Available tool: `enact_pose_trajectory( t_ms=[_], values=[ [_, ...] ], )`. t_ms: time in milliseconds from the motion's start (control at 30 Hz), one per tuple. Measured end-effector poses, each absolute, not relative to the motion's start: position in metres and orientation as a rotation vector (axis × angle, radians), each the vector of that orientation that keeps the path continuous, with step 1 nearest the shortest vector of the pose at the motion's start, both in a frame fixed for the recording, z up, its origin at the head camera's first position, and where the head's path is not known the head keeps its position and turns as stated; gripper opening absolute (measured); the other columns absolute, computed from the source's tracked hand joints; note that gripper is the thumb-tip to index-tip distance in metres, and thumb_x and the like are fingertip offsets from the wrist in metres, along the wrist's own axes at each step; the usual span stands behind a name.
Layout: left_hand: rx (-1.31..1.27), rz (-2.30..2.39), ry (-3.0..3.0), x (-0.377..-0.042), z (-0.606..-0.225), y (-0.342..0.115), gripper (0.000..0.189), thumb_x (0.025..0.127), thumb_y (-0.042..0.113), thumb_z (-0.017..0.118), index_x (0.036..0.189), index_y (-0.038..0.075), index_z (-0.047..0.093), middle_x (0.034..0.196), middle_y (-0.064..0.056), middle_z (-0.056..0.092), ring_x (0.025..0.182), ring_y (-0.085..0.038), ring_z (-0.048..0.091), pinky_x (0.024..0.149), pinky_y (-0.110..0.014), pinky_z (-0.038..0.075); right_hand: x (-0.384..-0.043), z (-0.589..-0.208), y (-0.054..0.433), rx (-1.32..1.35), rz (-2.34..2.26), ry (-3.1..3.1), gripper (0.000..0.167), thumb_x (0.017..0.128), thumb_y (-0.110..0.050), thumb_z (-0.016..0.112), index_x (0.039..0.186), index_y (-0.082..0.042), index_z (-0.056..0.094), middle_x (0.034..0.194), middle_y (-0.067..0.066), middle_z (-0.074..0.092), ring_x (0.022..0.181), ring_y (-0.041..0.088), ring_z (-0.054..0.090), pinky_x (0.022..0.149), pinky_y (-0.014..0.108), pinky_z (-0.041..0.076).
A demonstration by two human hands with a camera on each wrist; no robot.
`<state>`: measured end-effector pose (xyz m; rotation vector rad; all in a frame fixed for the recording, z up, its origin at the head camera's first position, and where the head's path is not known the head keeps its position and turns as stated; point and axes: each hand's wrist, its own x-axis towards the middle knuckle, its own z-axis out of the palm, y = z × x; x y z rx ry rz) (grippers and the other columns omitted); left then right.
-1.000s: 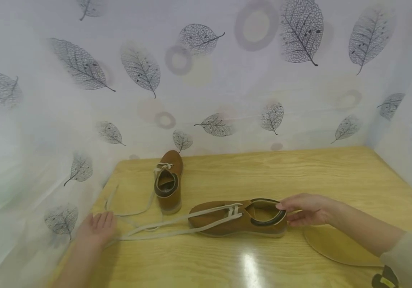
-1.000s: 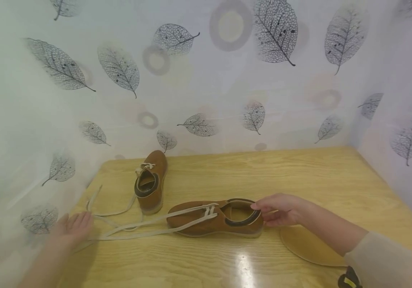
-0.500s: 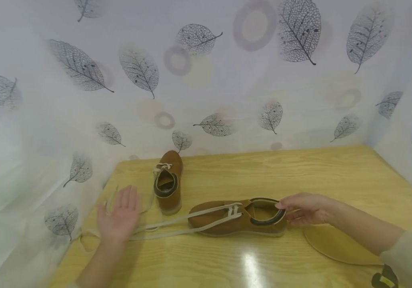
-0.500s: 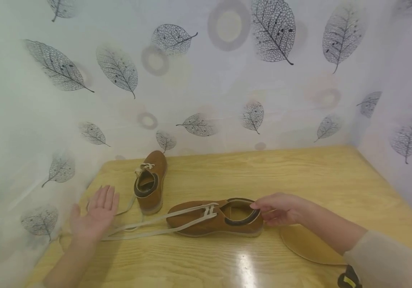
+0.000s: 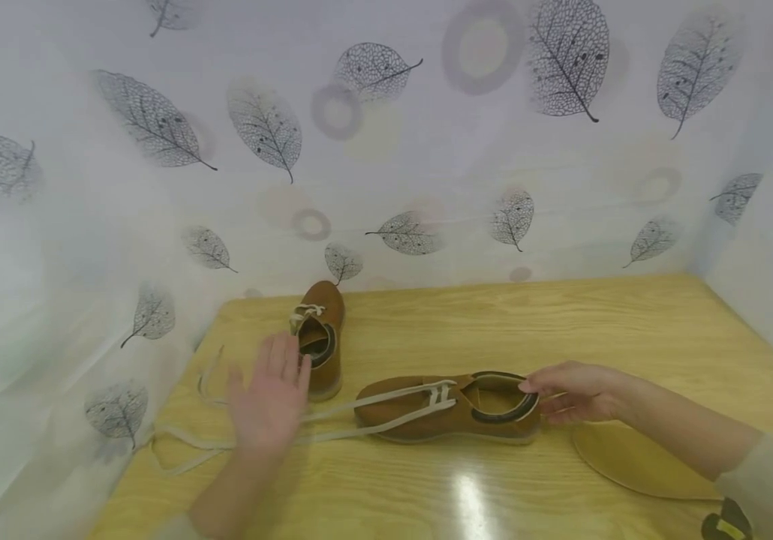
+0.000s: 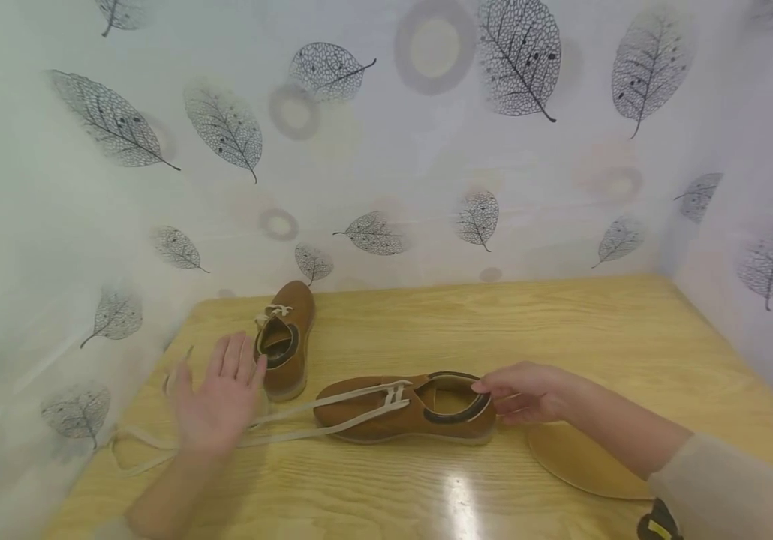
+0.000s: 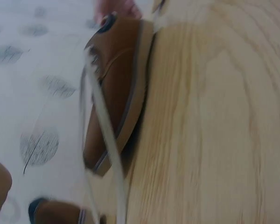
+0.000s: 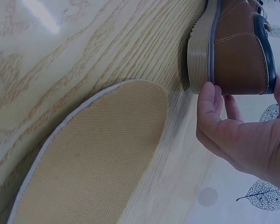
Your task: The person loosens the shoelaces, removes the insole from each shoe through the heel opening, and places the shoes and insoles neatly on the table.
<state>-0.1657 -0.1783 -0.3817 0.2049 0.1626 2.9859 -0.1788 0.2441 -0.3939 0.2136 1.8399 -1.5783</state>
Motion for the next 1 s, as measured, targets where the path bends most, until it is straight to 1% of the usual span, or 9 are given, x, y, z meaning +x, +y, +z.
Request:
enact_pose_trajectory(
  t_ms=[133,333,433,567,633,733,867,933,1000],
  values=[
    [0.129,2.975,0.529,-0.169,-0.382,-0.149,0.063,0.097,0.057,0.003,0.152,0.028,-0.007,0.160,0.009,-0.003,0.146,-0.010,0.001,0.120,-0.029,0.004,-0.177,-0.393,0.245,0.216,-1.568,1.845,0.069,0.086,-0.021,0.064,0.135,0.014,0.030,0.127,0.029,0.036,0.110,0.035,0.050,0.094,0.044,0.050],
    [0.249,2.869,0.615,-0.170,-0.386,-0.121,0.065,0.100,0.053,0.012,0.152,0.021,-0.009,0.160,0.001,-0.006,0.146,-0.015,-0.004,0.120,-0.032,-0.001,-0.176,-0.393,0.245,0.208,-1.558,1.855,0.075,0.086,-0.023,0.065,0.138,0.014,0.027,0.136,0.037,0.028,0.119,0.045,0.045,0.097,0.048,0.047],
    [0.428,2.673,1.141,-0.173,-0.395,-0.114,0.060,0.104,0.041,0.014,0.151,0.012,-0.008,0.160,-0.007,-0.003,0.146,-0.021,-0.003,0.119,-0.036,-0.002,-0.177,-0.394,0.245,0.178,-1.550,1.848,0.077,0.086,-0.024,0.065,0.139,0.015,0.024,0.138,0.041,0.023,0.122,0.050,0.040,0.098,0.049,0.046],
    [0.648,2.119,2.044,-0.182,-0.409,-0.106,0.061,0.102,0.032,0.027,0.152,0.007,0.001,0.159,-0.010,0.004,0.146,-0.027,0.002,0.117,-0.049,0.000,-0.178,-0.396,0.247,0.158,-1.541,1.842,0.080,0.087,-0.025,0.063,0.140,0.017,0.019,0.139,0.043,0.020,0.125,0.054,0.035,0.100,0.050,0.045],
    [0.704,1.941,2.221,-0.185,-0.413,-0.103,0.068,0.100,0.037,0.037,0.152,0.009,0.003,0.159,-0.009,0.002,0.146,-0.030,-0.001,0.115,-0.056,-0.001,-0.179,-0.396,0.247,0.162,-1.540,1.847,0.079,0.087,-0.024,0.063,0.140,0.017,0.020,0.139,0.042,0.022,0.124,0.053,0.037,0.099,0.050,0.045],
    [0.729,1.797,2.346,-0.183,-0.414,-0.099,0.081,0.096,0.052,0.043,0.153,0.014,0.000,0.159,-0.007,-0.006,0.144,-0.036,-0.011,0.111,-0.064,-0.007,-0.179,-0.396,0.246,0.152,-1.534,1.858,0.077,0.087,-0.024,0.063,0.139,0.016,0.023,0.137,0.040,0.027,0.120,0.047,0.045,0.097,0.048,0.047],
    [0.838,1.380,2.626,-0.177,-0.411,-0.090,0.104,0.082,0.078,0.038,0.152,0.014,-0.006,0.158,-0.004,-0.011,0.144,-0.034,-0.010,0.109,-0.063,-0.013,-0.180,-0.395,0.245,0.140,-1.538,1.860,0.076,0.086,-0.024,0.063,0.138,0.016,0.024,0.133,0.035,0.031,0.113,0.037,0.049,0.095,0.046,0.049],
    [0.916,1.115,2.750,-0.176,-0.409,-0.083,0.117,0.072,0.087,0.033,0.151,0.012,-0.010,0.157,-0.004,-0.014,0.145,-0.030,-0.007,0.110,-0.060,-0.014,-0.180,-0.395,0.245,0.128,-1.557,1.841,0.077,0.086,-0.022,0.064,0.138,0.017,0.022,0.132,0.034,0.030,0.114,0.039,0.048,0.097,0.047,0.048],
    [0.954,0.849,2.849,-0.174,-0.409,-0.075,0.125,0.066,0.091,0.034,0.150,0.011,-0.013,0.156,-0.005,-0.015,0.145,-0.029,-0.006,0.111,-0.060,-0.011,-0.179,-0.395,0.246,0.132,-1.580,1.813,0.077,0.086,-0.020,0.064,0.138,0.018,0.020,0.131,0.033,0.031,0.115,0.041,0.048,0.098,0.049,0.046]
  ],
)
